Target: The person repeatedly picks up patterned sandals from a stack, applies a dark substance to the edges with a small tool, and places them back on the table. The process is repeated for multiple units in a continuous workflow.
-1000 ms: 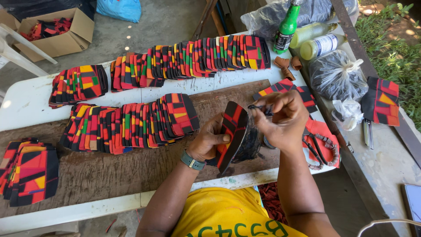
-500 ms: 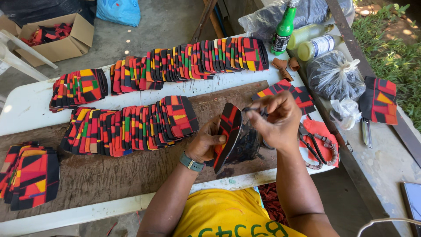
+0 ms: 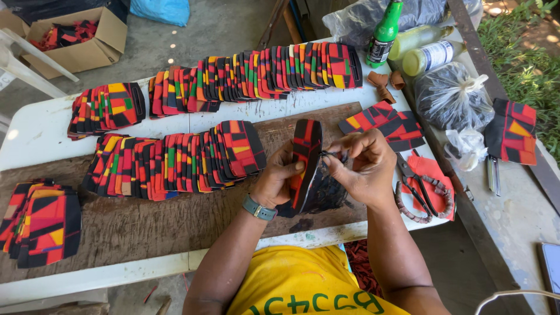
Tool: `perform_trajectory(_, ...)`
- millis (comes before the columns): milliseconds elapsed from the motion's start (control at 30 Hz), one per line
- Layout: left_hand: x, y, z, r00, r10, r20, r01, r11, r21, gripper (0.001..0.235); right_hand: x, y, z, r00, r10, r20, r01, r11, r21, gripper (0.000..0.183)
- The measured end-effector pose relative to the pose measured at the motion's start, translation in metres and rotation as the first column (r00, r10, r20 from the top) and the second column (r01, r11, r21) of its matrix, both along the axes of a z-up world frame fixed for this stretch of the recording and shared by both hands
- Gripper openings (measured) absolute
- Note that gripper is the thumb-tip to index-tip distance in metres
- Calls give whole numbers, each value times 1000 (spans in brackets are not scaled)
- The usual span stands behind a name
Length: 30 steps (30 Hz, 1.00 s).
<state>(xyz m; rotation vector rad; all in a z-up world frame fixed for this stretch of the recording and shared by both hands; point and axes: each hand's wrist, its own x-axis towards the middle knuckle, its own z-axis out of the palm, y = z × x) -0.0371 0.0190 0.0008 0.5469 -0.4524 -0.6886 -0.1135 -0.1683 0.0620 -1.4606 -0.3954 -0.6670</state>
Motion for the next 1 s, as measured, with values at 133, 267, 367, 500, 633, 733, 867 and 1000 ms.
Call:
perform_trajectory(133,4,-5,1,998,61,-14,-61,998,14,50,-3,7,-2,1000,-2,5,2,1000,-14,42)
perform_trajectory(267,8,-7,2,996,84,3,-84,996,-19,48,-10,11,1,1000,-3,18,5,994,-106,41)
perform_trajectory(367,12,-6,0,993,115,-18,-115,993,-33,46,-23,17,0,975,-132,177,195,892,-408,40)
perform_trajectory(500,16,-1,-3,985,160,-63,-161,987,-7,43,-42,21,-8,976,-74,204,172,839,-516,34)
perform_trajectory(633,14,4,-3,979,201,-41,-200,979,24,43,-44,13,-20,997,-11,72,25,982,-186,33)
perform_trajectory(733,11,5,-1,987,155,-37,-155,988,-9,46,-34,11,-23,999,-5,34,6,1000,-27,33)
perform_trajectory(867,8,2,0,986,163,-17,-163,986,21,51,-25,12,-11,999,-46,19,48,996,-76,33)
perform_trajectory(1000,11,2,-3,985,167,38,-167,986,-11,42,-27,-20,12,944,-330,16,290,804,-520,33)
